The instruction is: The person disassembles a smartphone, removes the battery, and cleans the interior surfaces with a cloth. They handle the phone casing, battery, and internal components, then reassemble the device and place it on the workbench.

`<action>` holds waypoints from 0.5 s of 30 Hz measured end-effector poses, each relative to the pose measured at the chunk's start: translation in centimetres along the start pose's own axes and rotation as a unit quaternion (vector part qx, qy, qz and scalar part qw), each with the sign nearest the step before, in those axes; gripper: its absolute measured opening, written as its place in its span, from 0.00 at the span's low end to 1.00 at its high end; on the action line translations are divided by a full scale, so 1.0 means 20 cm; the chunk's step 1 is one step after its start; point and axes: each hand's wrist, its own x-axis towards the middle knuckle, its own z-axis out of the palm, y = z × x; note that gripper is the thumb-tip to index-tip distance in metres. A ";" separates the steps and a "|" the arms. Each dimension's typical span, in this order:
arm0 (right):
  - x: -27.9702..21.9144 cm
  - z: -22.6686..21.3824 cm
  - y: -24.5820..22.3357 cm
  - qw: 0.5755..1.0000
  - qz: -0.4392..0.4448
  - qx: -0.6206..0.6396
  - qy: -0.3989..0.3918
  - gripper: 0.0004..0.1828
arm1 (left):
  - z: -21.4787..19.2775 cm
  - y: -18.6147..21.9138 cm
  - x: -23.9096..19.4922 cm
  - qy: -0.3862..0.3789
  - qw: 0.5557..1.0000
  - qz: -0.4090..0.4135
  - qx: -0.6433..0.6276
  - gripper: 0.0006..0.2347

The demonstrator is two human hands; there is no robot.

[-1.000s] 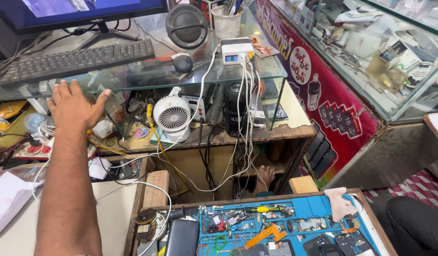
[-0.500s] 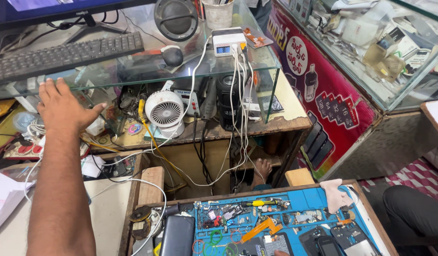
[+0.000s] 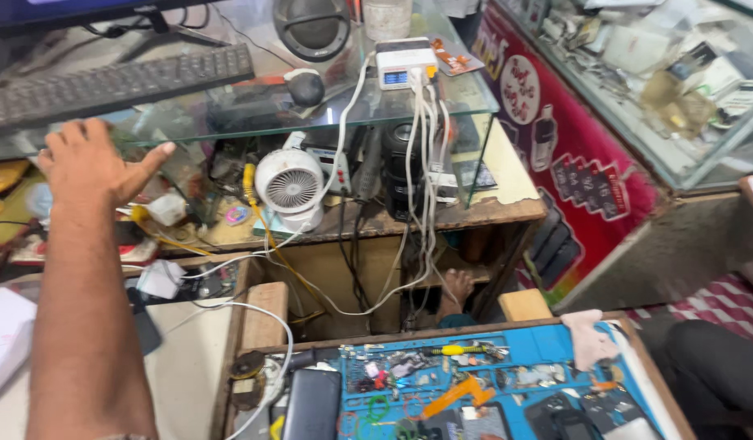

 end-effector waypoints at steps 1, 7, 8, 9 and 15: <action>0.03 0.03 -0.02 1.000 -0.003 0.004 -0.004 0.21 | -0.04 -0.01 0.03 0.011 0.999 -0.005 -0.041 0.44; 0.00 0.04 0.00 0.999 0.024 0.022 -0.016 0.20 | -0.05 0.07 0.13 0.016 0.991 -0.042 -0.126 0.47; 0.01 0.07 -0.02 0.999 0.025 0.026 -0.024 0.19 | -0.06 0.04 0.13 0.002 0.992 -0.055 -0.110 0.46; 0.01 0.09 -0.03 0.999 0.026 0.031 -0.034 0.19 | -0.06 0.00 0.14 -0.012 0.993 -0.069 -0.093 0.45; -0.01 0.06 -0.02 0.996 0.041 0.053 -0.054 0.18 | 0.08 -0.07 0.24 -0.017 0.991 -0.057 -0.120 0.44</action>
